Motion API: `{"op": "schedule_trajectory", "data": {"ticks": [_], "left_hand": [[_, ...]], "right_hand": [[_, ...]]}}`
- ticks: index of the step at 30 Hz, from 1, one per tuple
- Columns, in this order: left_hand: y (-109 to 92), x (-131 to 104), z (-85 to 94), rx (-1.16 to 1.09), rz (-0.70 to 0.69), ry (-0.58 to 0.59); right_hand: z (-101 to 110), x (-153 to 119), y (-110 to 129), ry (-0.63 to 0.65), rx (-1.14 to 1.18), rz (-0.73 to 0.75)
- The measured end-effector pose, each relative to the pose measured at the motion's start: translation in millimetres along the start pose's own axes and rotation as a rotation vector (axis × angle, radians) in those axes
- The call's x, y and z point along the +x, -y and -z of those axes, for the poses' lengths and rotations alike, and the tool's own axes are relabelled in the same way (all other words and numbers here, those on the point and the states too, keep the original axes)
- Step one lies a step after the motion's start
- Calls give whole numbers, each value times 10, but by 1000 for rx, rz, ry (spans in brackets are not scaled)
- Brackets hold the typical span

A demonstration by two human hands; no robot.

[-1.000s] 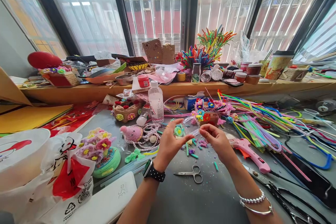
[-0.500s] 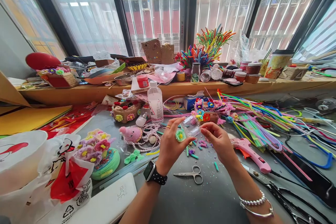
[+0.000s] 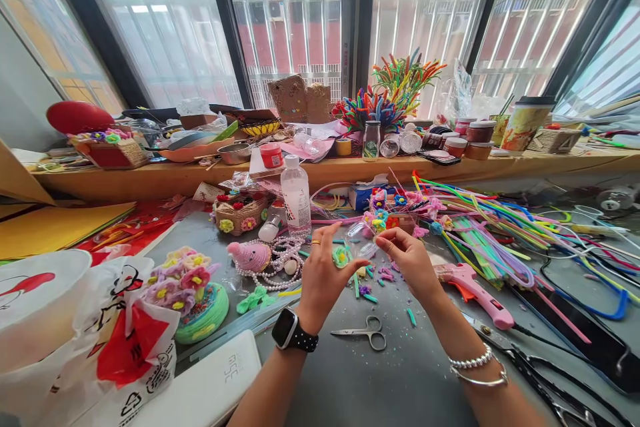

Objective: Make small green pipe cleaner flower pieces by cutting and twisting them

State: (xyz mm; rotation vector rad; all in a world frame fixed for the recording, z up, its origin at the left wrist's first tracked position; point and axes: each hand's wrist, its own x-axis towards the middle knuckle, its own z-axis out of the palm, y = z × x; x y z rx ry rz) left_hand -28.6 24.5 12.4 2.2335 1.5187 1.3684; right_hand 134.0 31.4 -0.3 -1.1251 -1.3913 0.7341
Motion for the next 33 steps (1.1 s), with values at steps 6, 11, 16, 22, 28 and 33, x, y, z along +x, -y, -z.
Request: {"op": "schedule_trajectory", "data": {"ticks": [6, 11, 16, 22, 28, 33], "left_hand": [[63, 65, 47, -75, 165, -334], [108, 76, 37, -183, 269, -346], [96, 71, 28, -199, 265, -319], [105, 73, 11, -198, 249, -288], [121, 71, -10, -256, 257, -263], [65, 63, 17, -321, 262, -198]], "right_hand": [[-145, 190, -32, 40, -607, 294], [-359, 275, -67, 24, -804, 334], [-555, 341, -88, 37, -941, 335], [-688, 510, -151, 79, -998, 265], [-644, 591, -124, 170, -974, 178], [-361, 304, 65, 257, -877, 208]]}}
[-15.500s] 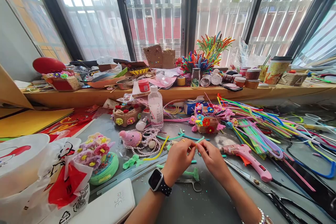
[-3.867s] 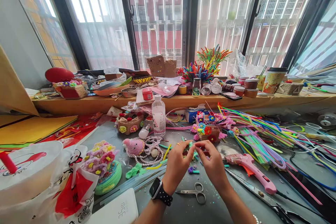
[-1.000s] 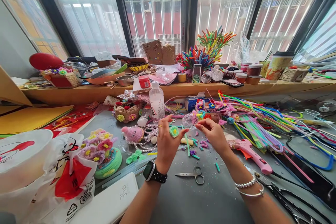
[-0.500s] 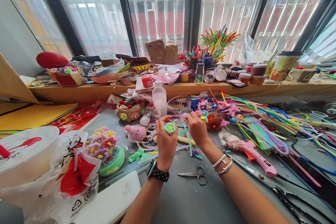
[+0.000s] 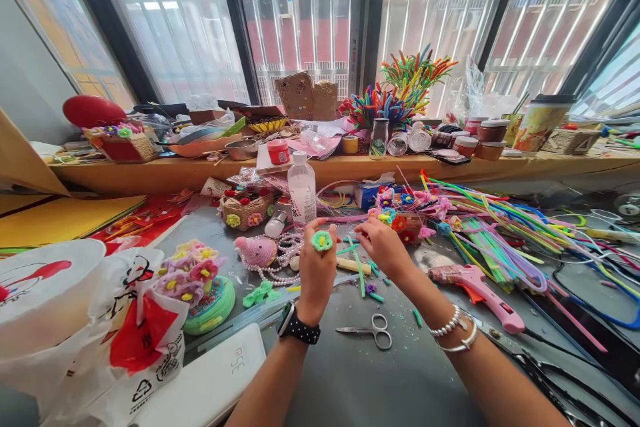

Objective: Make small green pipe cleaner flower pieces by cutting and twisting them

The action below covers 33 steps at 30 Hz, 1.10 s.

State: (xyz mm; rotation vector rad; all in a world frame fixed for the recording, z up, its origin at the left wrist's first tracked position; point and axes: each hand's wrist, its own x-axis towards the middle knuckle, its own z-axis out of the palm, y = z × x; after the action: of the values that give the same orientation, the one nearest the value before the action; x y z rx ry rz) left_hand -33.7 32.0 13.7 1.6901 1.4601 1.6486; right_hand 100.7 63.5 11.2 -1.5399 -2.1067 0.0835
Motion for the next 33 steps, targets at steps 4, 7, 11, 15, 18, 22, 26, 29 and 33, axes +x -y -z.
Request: {"op": "schedule_trajectory", "data": {"ticks": [4, 7, 11, 15, 18, 22, 26, 29, 33], "left_hand": [[-50, -26, 18, 184, -56, 12], [-61, -38, 29, 399, -125, -17], [-61, -32, 43, 658, -111, 101], [-63, -33, 46, 779, -70, 287], [-60, -30, 57, 846, -72, 319], [-60, 6, 102, 1009, 19, 349], [-80, 33, 150, 1170, 139, 300], [-101, 33, 177, 1206, 145, 266], [-118, 45, 215, 1203, 167, 306]], "right_hand": [[131, -385, -118, 99, 77, 27], [139, -557, -227, 181, 201, 17], [117, -614, -309, 136, 265, -48], [94, -616, -337, 136, 223, -34], [97, -621, -378, 76, 168, -69], [168, -629, -447, -114, 85, -151], [274, -635, -459, -232, 59, -220], [347, -638, -462, -334, 100, -254], [463, -663, -518, -431, 111, -298]]}}
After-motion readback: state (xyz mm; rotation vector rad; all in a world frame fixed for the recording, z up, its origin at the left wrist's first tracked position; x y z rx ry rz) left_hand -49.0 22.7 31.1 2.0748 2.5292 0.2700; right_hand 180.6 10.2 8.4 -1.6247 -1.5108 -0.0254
